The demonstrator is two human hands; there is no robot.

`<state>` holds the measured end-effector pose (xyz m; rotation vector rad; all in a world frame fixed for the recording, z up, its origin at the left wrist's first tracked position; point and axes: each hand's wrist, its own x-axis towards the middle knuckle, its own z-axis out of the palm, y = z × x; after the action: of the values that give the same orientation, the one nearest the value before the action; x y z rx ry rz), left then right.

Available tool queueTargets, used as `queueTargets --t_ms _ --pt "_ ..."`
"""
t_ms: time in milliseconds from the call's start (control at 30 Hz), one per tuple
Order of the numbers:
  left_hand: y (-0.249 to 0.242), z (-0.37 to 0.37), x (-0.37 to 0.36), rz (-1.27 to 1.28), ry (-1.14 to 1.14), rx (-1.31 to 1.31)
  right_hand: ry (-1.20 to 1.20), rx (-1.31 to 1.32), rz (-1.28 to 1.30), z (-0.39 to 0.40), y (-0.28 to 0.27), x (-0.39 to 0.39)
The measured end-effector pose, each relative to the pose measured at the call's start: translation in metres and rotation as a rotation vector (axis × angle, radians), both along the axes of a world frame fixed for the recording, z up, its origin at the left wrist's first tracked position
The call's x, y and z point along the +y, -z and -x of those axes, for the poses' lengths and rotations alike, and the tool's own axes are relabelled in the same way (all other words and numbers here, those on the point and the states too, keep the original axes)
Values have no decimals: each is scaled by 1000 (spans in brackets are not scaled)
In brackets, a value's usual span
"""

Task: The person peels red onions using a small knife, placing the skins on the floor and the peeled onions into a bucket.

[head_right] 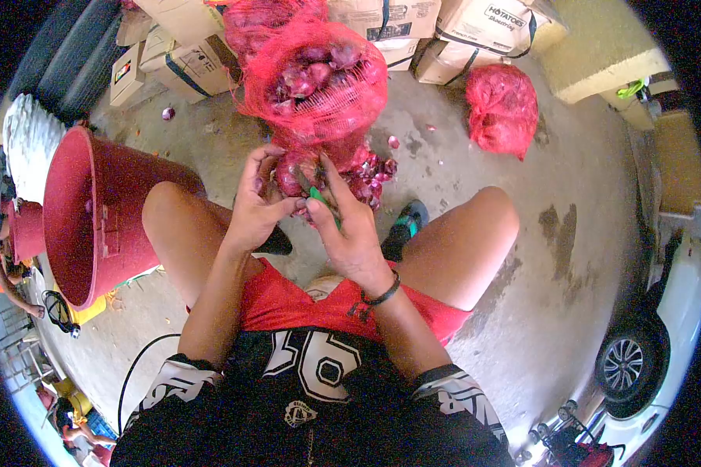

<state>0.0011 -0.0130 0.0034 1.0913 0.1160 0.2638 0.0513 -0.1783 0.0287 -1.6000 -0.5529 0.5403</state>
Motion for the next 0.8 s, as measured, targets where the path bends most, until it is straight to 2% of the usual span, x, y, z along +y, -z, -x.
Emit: queueTargets --t_ms 67,300,400,567,767,800 --pt "5 0 1 -58 -14 -32 -9 -37 -10 -1 -2 0" --pt "5 4 4 135 -3 1 -50 -261 102 -6 -7 -4" --pt "11 5 5 180 18 -24 -18 -365 72 -7 1 -4" --pt "23 5 4 174 43 -46 -30 -282 78 -7 -2 -8" --pt "17 6 4 355 65 64 -31 -275 77 -8 6 -11" --pt "18 5 4 291 53 44 -23 -259 72 -7 8 -11"
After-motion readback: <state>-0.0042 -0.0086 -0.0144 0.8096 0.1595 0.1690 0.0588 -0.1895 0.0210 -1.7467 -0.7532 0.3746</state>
